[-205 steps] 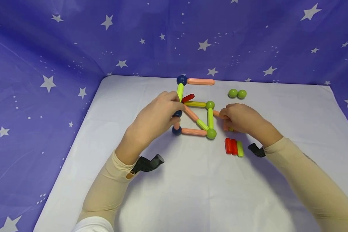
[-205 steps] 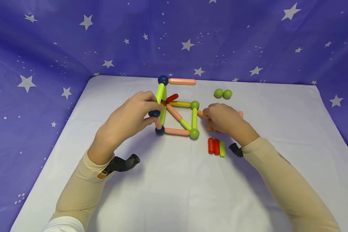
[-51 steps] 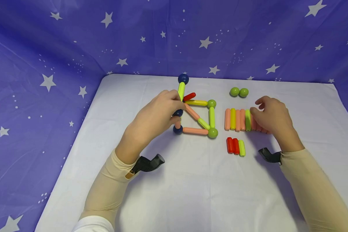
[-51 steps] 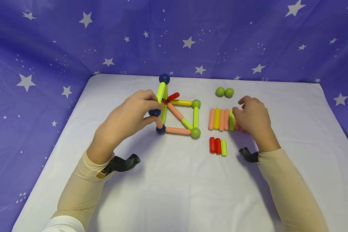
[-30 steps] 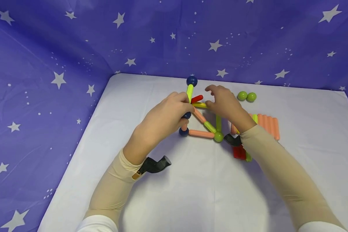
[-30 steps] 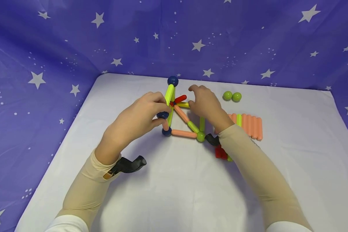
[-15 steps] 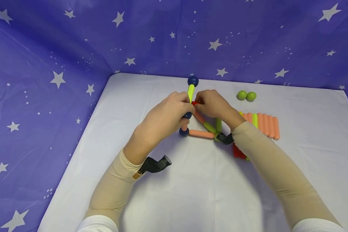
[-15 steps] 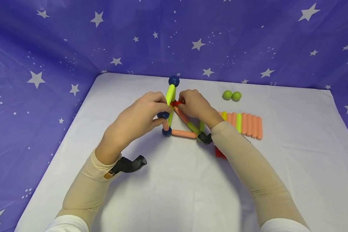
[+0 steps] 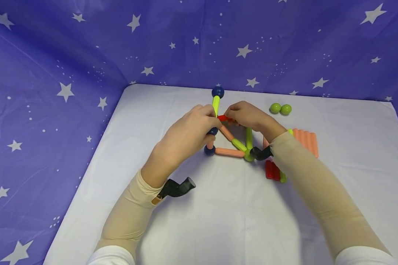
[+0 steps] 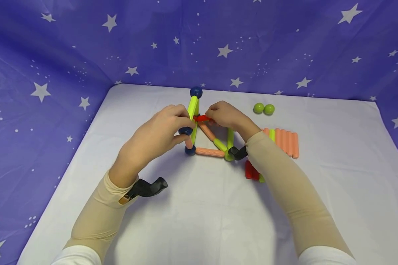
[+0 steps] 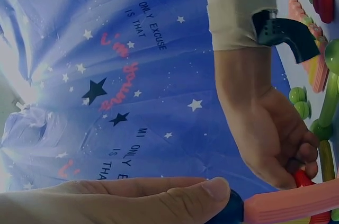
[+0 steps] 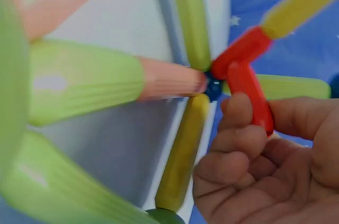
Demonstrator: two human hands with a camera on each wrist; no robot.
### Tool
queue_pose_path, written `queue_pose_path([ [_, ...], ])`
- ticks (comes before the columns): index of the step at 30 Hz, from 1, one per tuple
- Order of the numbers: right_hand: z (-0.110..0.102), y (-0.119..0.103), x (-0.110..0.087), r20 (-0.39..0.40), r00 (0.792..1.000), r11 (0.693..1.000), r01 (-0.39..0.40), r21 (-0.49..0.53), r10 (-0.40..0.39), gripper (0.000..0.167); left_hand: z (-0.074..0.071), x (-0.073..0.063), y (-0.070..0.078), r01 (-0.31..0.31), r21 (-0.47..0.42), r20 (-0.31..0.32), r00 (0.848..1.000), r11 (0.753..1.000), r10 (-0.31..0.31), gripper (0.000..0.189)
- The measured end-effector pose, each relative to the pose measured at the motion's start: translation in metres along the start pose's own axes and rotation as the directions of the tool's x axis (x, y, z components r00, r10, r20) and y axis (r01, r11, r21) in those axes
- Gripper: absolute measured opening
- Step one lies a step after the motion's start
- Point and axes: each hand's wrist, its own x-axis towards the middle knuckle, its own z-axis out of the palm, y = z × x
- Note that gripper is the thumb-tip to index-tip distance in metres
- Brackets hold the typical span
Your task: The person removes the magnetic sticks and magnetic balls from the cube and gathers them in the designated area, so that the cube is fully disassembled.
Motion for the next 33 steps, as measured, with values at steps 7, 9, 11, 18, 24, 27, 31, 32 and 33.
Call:
queue_pose_path([
  [7, -0.010, 0.008, -0.015, -0.064, 0.996, 0.997, -0.061, 0.054, 0.065, 0.020, 0.001, 0.001, 0.002, 0.023, -0.025, -0.003, 1.000, 0.999, -0.023, 0.025],
  [9, -0.013, 0.013, -0.022, -0.112, 0.990, 0.995, -0.085, 0.044, 0.089, 0.020, 0.001, 0.001, 0.002, 0.023, -0.030, -0.005, 1.000, 0.999, -0.023, 0.024],
  [11, -0.017, 0.020, -0.031, -0.154, 0.982, 0.994, -0.108, 0.034, 0.112, 0.021, 0.002, 0.001, 0.002, 0.023, -0.020, -0.002, 1.000, 1.000, -0.023, 0.023],
  [18, -0.027, 0.046, -0.076, -0.245, 0.958, 0.987, -0.160, -0.029, 0.149, 0.029, 0.002, 0.001, 0.001, 0.022, -0.004, 0.016, 1.000, 1.000, -0.022, 0.022],
  [24, -0.020, 0.068, -0.118, -0.278, 0.953, 0.993, -0.110, 0.054, 0.120, 0.027, 0.002, 0.000, 0.000, 0.028, 0.003, 0.010, 1.000, 1.000, -0.028, 0.024],
  [27, -0.015, 0.080, -0.138, -0.292, 0.952, 0.994, -0.065, 0.083, 0.087, 0.027, 0.001, 0.000, 0.000, 0.024, 0.015, 0.012, 1.000, 1.000, -0.025, 0.024],
  [31, -0.009, 0.095, -0.163, -0.307, 0.950, 0.998, -0.055, 0.033, 0.062, 0.033, 0.001, 0.001, 0.001, 0.011, 0.019, 0.004, 1.000, 1.000, -0.011, 0.024],
  [32, -0.008, 0.098, -0.169, -0.308, 0.949, 0.998, -0.066, 0.016, 0.068, 0.034, 0.001, 0.002, 0.001, 0.008, 0.019, 0.004, 1.000, 1.000, -0.009, 0.024],
  [33, -0.007, 0.101, -0.174, -0.300, 0.950, 0.997, -0.083, 0.004, 0.080, 0.037, 0.001, 0.002, 0.001, 0.007, 0.019, 0.002, 1.000, 1.000, -0.007, 0.024],
])
